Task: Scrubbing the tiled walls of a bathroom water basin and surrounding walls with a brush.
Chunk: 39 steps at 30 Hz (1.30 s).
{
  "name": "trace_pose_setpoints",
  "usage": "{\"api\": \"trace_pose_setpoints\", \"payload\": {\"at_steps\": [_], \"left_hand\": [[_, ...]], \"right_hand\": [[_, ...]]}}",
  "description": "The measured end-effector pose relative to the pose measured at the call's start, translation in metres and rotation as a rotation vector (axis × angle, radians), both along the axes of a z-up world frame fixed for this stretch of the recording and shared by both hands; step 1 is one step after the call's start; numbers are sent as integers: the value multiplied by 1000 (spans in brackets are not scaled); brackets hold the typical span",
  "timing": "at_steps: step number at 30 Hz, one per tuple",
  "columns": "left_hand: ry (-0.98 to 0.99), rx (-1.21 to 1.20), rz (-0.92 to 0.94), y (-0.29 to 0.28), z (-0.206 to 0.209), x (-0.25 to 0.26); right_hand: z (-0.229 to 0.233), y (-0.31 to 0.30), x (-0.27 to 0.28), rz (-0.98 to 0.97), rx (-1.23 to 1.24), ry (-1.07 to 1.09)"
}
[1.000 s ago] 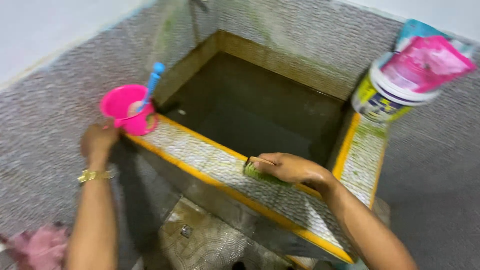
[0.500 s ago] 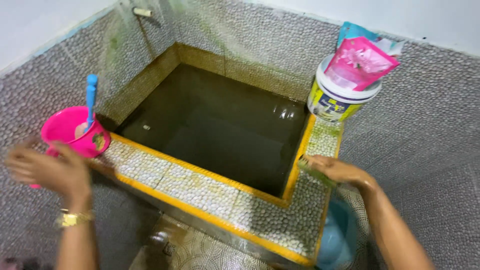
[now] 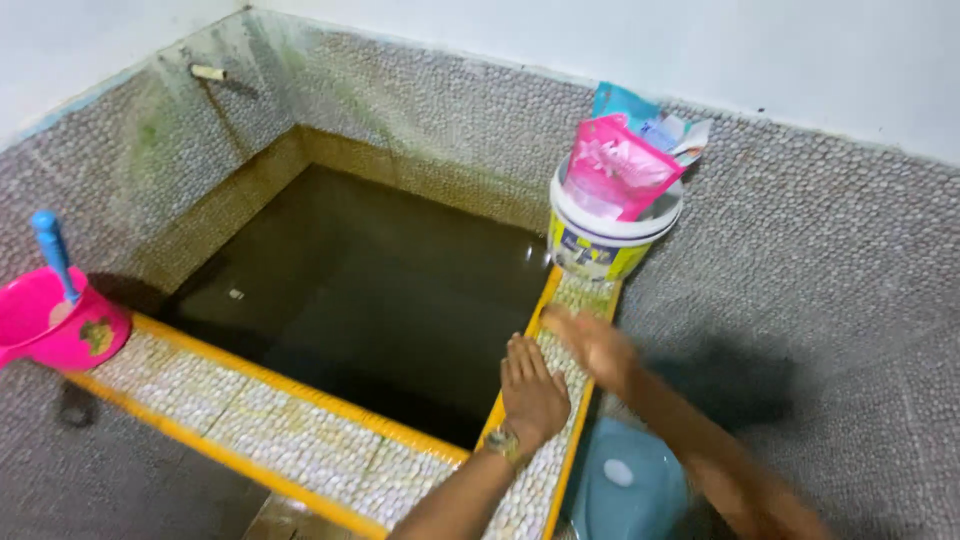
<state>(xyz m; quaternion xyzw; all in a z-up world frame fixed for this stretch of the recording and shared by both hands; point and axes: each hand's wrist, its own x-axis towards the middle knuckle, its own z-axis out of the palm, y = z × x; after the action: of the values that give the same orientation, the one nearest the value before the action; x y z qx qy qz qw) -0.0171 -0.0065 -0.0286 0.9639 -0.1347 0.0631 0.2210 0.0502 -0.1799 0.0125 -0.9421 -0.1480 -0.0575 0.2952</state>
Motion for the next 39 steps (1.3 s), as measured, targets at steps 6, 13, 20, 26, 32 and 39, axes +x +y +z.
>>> {"api": "trace_pose_setpoints", "payload": {"at_steps": [6,13,20,26,32,39], "left_hand": [[-83,112,148,-6,23,-15],[27,78,154,-10,34,-19],[37,89,130,-15,40,-12],[13,86,131,-29,40,5],[3,88,113,-34,38,9],[26,145,110,-37,39,12]], "right_hand": [[43,0,-6,53,-416,-425],[28,0,9,124,-307,-347],[26,-17,-10,84,-329,-554],[26,6,31,98,-310,-619],[23,-43,13,108,-279,-534],[23,-7,39,56,-415,-653]]}}
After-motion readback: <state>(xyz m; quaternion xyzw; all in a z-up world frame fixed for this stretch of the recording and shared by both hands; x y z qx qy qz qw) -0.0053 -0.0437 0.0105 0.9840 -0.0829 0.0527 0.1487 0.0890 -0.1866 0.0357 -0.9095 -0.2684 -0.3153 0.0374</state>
